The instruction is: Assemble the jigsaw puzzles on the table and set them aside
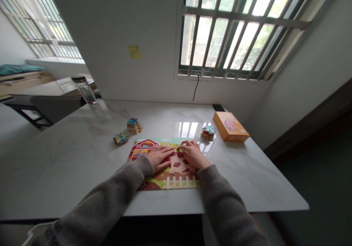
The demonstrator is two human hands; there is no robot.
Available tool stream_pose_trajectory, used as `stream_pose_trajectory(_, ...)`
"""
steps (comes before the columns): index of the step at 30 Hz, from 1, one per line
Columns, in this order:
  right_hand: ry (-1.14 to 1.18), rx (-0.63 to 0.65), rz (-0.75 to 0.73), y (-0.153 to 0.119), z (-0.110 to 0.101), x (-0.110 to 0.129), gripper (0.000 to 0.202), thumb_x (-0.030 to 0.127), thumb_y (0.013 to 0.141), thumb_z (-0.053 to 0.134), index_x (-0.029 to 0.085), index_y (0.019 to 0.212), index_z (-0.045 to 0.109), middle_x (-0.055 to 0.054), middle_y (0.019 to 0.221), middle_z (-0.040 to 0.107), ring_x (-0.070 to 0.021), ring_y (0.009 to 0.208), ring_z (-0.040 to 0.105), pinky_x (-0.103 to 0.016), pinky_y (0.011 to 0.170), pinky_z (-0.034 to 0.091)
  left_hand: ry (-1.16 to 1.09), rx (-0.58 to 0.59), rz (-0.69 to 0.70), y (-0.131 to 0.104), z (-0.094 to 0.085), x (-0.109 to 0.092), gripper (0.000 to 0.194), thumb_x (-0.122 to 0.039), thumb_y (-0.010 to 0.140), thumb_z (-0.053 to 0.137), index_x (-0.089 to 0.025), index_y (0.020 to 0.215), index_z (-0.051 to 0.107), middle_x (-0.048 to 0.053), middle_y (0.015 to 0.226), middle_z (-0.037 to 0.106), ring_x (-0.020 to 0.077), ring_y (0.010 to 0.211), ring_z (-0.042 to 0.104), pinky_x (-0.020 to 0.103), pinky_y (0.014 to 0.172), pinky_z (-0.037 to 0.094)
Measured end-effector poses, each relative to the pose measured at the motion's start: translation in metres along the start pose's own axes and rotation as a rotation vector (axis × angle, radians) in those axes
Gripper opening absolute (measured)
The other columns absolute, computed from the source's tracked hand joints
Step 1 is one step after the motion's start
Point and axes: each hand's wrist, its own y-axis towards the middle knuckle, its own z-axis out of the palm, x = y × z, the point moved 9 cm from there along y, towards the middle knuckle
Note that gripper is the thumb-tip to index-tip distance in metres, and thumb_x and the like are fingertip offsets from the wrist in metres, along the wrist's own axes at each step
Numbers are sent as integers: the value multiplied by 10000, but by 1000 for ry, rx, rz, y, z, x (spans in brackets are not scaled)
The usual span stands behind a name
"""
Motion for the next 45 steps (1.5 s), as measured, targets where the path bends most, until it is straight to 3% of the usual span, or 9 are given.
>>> stream_pose_trajectory(9, 4, 7, -39, 0, 2, 4, 300, 160, 939, 551, 300, 1137, 728, -58, 1157, 667, -240, 1058, 533, -401, 955, 431, 54, 41, -13, 0, 3, -2, 562, -478, 986, 437, -245, 1496, 406, 27, 1561, 427, 274, 1410, 352, 439, 1189, 242)
stream_pose_trajectory(15, -26, -20, -22, -11, -2, 18, 305, 224, 989, 476, 266, 1227, 663, -81, 1269, 627, -253, 1184, 499, -432, 1032, 419, 53, 57, -51, -8, -4, -1, 537, -463, 965, 480, -259, 1462, 455, 68, 1554, 425, 294, 1395, 380, 474, 1172, 258)
stream_pose_trajectory(19, -20, -16, -16, -31, -8, 34, 300, 301, 966, 538, 279, 1247, 639, -87, 1353, 584, -279, 1259, 478, -485, 1071, 393, 92, 41, -206, -39, -19, 11, 552, -471, 877, 600, -240, 1377, 551, 123, 1500, 473, 341, 1347, 428, 546, 1138, 268)
stream_pose_trajectory(24, 28, -38, -35, -74, -18, 56, 422, 360, 861, 695, 326, 1275, 621, -79, 1411, 556, -325, 1334, 436, -517, 1101, 355, 145, -22, -387, -105, -31, 26, 672, -520, 793, 659, -306, 1413, 515, 109, 1526, 429, 382, 1353, 403, 562, 1098, 307)
stream_pose_trajectory(29, 33, 10, -2, -105, -12, 59, 454, 390, 857, 693, 327, 1300, 618, -87, 1417, 559, -342, 1332, 445, -534, 1083, 381, 83, -13, -348, -143, -29, 23, 706, -539, 772, 669, -253, 1402, 526, 109, 1531, 423, 355, 1377, 377, 491, 1154, 317)
stream_pose_trajectory(33, 40, 24, -2, -112, -9, 56, 484, 381, 856, 700, 343, 1329, 603, -66, 1439, 547, -330, 1343, 445, -527, 1093, 398, 44, 23, -287, -140, -27, 19, 718, -470, 748, 704, -240, 1403, 520, 115, 1528, 423, 352, 1390, 369, 506, 1184, 287)
stream_pose_trajectory(45, -7, -5, 37, -105, -13, 18, 408, 298, 887, 654, 370, 1288, 645, -56, 1405, 586, -310, 1306, 518, -512, 1048, 480, 26, 32, -235, -93, -20, 26, 651, -462, 766, 705, -224, 1352, 549, 130, 1480, 467, 348, 1372, 398, 521, 1177, 297)
